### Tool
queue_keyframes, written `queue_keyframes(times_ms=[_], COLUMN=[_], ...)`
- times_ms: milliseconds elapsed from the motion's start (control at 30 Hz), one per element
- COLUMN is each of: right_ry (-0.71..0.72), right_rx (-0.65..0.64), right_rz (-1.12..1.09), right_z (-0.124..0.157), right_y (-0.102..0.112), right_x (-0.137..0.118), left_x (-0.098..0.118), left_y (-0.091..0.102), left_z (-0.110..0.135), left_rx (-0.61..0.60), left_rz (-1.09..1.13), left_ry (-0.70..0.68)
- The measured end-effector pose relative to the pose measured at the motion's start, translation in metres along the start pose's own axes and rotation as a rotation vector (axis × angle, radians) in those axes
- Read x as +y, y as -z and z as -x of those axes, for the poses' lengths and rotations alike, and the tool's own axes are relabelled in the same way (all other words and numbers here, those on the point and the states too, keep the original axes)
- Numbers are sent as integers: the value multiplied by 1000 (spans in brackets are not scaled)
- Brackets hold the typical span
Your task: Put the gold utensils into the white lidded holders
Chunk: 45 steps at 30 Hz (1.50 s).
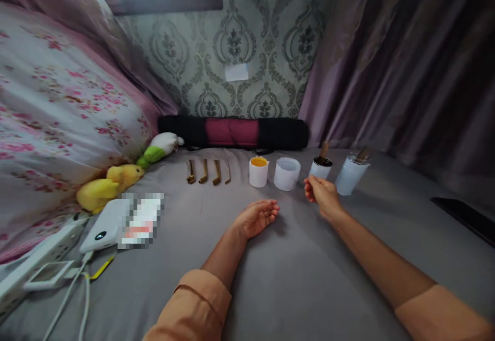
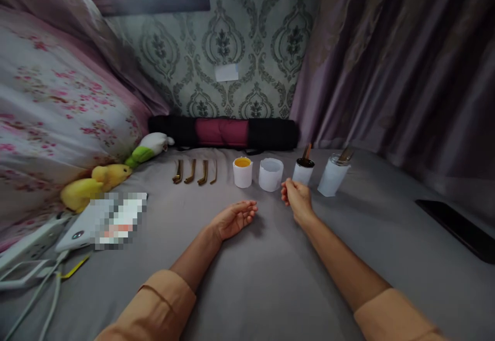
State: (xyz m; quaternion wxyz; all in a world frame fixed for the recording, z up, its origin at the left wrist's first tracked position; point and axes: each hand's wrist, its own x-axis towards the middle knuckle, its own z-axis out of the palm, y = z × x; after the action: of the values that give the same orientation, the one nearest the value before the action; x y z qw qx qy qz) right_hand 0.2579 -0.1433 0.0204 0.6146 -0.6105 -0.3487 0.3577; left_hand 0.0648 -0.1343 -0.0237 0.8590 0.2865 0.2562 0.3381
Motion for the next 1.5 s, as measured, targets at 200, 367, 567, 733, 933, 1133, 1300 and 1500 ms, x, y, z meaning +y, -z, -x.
queue_keyframes(times_ms=[200,367,567,733,933,1133,1300,1500], right_ry=[-51,-39,15,16,52,105,125,161], right_rx=[-64,-95,-141,-142,-141,-128,-130,-140], right_rz=[45,110,189,212,221,282,331,365], right_z=[7,10,13,12,9,8,8,7], right_y=[-11,-9,-9,-8,-8,-8,-8,-8], right_x=[32,46,50,53,56,57,57,58], left_x=[0,-1,7,21,37,50,64,92], left_y=[-2,-1,0,2,9,17,31,42], left_z=[0,-2,-8,-11,-11,-15,-22,-28], left_rx=[9,24,115,305,459,635,836,1009], left_rz=[-3,20,25,-111,-258,-488,-787,-1219], left_ry=[-32,-31,-40,-71,-102,-149,-217,-291])
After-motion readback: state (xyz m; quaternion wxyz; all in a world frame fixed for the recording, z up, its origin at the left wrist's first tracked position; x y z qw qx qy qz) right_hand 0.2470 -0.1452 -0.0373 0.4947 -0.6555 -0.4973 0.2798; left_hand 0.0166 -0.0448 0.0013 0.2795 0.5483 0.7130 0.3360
